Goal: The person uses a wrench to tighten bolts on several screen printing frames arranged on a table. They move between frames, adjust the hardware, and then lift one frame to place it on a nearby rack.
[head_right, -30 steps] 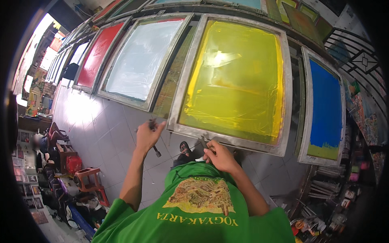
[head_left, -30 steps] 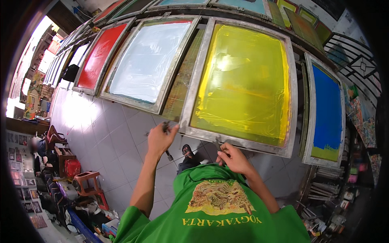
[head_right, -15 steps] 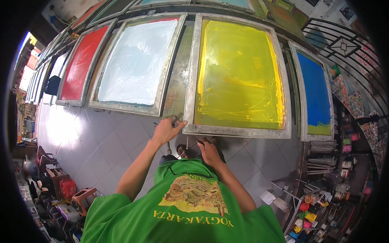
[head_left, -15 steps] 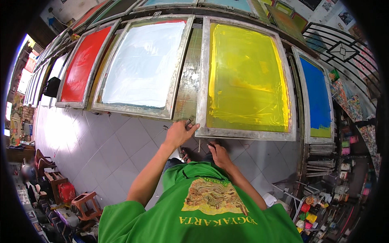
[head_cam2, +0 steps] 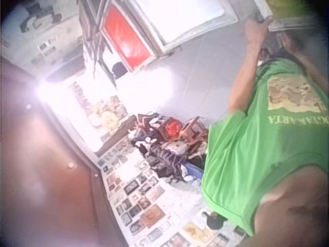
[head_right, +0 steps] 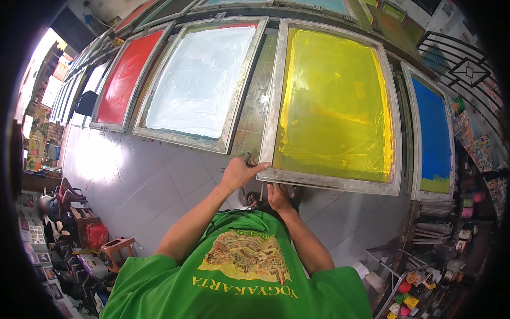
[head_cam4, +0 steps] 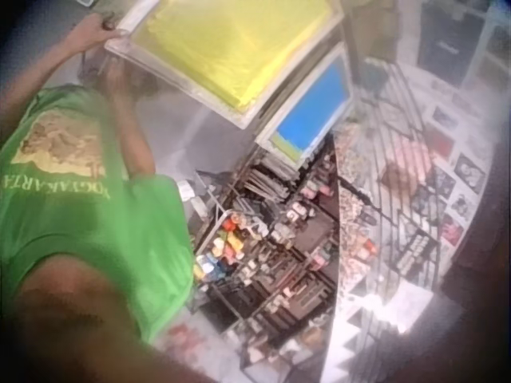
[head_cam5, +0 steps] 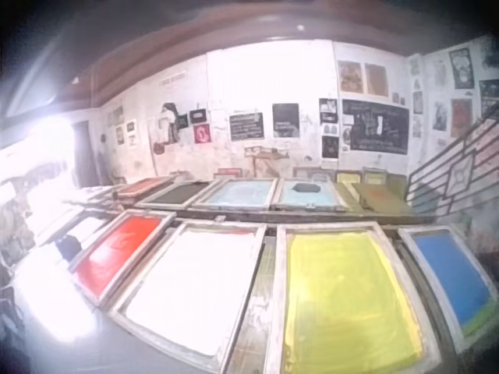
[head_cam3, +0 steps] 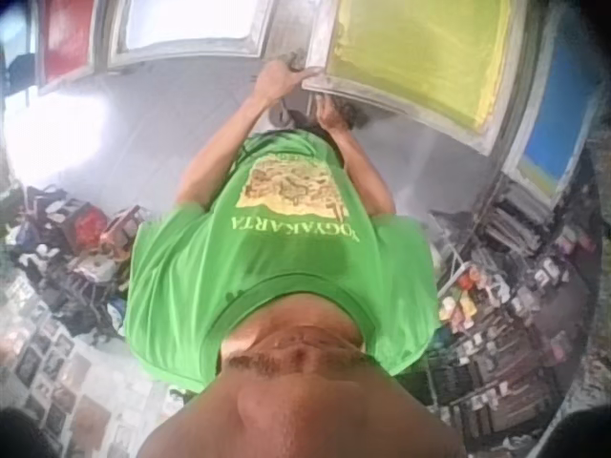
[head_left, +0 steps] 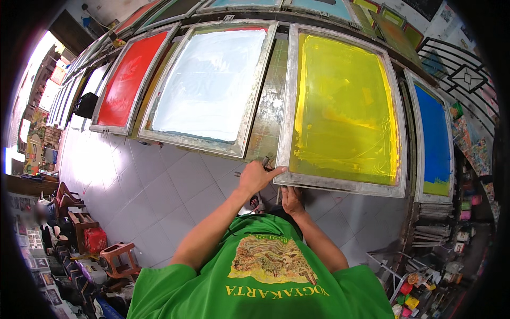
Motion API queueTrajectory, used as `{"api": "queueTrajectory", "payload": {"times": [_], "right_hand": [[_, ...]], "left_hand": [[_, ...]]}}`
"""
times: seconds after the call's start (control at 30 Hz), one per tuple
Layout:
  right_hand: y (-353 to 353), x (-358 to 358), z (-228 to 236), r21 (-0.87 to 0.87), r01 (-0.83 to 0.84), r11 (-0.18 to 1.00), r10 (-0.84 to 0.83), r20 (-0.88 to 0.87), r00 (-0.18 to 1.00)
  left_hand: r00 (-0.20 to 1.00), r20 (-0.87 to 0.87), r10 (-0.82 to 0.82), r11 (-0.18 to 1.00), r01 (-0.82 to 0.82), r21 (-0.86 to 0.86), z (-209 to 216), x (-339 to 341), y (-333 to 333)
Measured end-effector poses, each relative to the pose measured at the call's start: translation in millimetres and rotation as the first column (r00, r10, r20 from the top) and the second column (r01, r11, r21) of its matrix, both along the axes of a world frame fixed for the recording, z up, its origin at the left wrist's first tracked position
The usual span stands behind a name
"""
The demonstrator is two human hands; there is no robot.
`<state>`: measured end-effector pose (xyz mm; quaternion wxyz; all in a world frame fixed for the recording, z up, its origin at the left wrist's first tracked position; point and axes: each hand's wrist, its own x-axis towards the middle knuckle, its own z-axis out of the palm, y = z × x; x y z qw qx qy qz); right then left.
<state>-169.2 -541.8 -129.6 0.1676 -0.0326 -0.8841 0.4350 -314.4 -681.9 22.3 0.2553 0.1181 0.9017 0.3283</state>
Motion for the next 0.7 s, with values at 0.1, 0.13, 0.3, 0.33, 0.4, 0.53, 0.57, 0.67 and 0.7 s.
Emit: {"api": "queueTrajectory", "payload": {"times": [0.1,0.13,0.3,0.33,0.4,0.53,0.57,0.67,0.7], "right_hand": [[8.4,-2.3,-4.2,0.085,-0.006,0.996,0.015,-0.115,0.993],[10.4,-2.6,-4.2,0.094,-0.012,0.996,0.025,-0.148,0.989],[23.3,8.6,51.4,0.336,-0.038,0.941,-0.054,0.258,0.965],[23.7,12.3,60.4,0.27,-0.08,0.96,-0.057,0.464,0.884],[28.5,13.1,71.1,0.293,-0.053,0.955,-0.009,0.207,0.978],[26.7,10.2,100.9,0.286,-0.04,0.957,0.01,0.104,0.995],[24.5,10.1,104.0,0.265,-0.035,0.964,-0.009,0.163,0.987],[19.1,9.9,108.1,0.139,0.006,0.99,-0.055,0.354,0.934],[18.6,8.0,107.9,0.058,0.04,0.997,-0.061,0.426,0.903]], "left_hand": [[0.999,0.044,-0.02,0.999,0.021,-0.039,1.2,-1.6,3.3],[0.999,0.049,-0.02,1.0,0.02,-0.001,0.6,-2.2,4.2],[0.991,0.126,-0.048,0.994,0.035,0.101,-3.5,-4.4,2.8],[0.991,0.132,-0.039,0.996,0.028,0.087,-2.6,-4.7,2.4],[0.989,0.144,-0.025,0.998,0.015,0.065,0.7,-3.5,4.6],[0.991,0.131,-0.035,0.999,0.031,0.029,-2.2,-7.4,2.4],[0.995,0.087,-0.041,0.999,0.038,0.033,-0.9,-7.1,2.2],[0.994,-0.096,-0.052,0.996,0.044,-0.08,18.4,5.1,5.6],[0.984,-0.165,-0.061,0.99,0.039,-0.136,30.4,10.6,9.5]]}}
